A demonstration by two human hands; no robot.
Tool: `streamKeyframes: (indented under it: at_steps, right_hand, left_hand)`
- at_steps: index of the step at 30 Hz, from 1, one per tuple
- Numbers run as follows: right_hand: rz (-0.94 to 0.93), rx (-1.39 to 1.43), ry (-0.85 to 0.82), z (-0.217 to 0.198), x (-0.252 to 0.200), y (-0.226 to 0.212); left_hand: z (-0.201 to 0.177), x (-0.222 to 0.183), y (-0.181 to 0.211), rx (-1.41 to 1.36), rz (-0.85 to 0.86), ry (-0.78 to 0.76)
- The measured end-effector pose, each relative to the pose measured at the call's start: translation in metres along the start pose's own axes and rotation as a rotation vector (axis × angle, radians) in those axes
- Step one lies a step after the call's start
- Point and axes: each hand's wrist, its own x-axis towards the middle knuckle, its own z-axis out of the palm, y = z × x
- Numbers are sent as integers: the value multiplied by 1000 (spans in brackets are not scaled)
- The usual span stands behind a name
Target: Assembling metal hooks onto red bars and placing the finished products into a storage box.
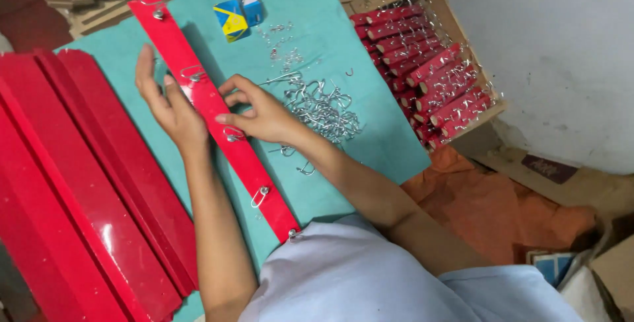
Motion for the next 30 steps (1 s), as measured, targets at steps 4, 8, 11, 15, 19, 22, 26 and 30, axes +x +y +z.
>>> streamKeyframes:
  at_steps: [4,8,11,15,19,22,26,30]
  right_hand:
    - [-35,107,80,-4,-28,-52]
    - [-201,235,279,-40,-51,-108]
    - [-256,261,436,-92,-79,-154]
    - [-382,347,749,-184,-107,-157]
    - [-308,374,1005,-262,-131,-139]
    - [-164,302,1181,-321,-139,-121]
    - [27,457,1280,-434,-152,-33]
    - [257,650,1329,-480,-141,-16]
  left_hand:
    - [-2,1,56,-133,-50,-86]
    - [-3,-11,131,-201,-278,-368]
    - [0,-19,175,-122,-324,-705]
    - [32,-31,207,165,-199,-1108]
    - [109,-38,197,253,-114,-1072]
    - [189,-44,158,296,2,-992]
    - [305,-54,115,404,24,-1142]
    - [406,-68,70,368,-216,-1308]
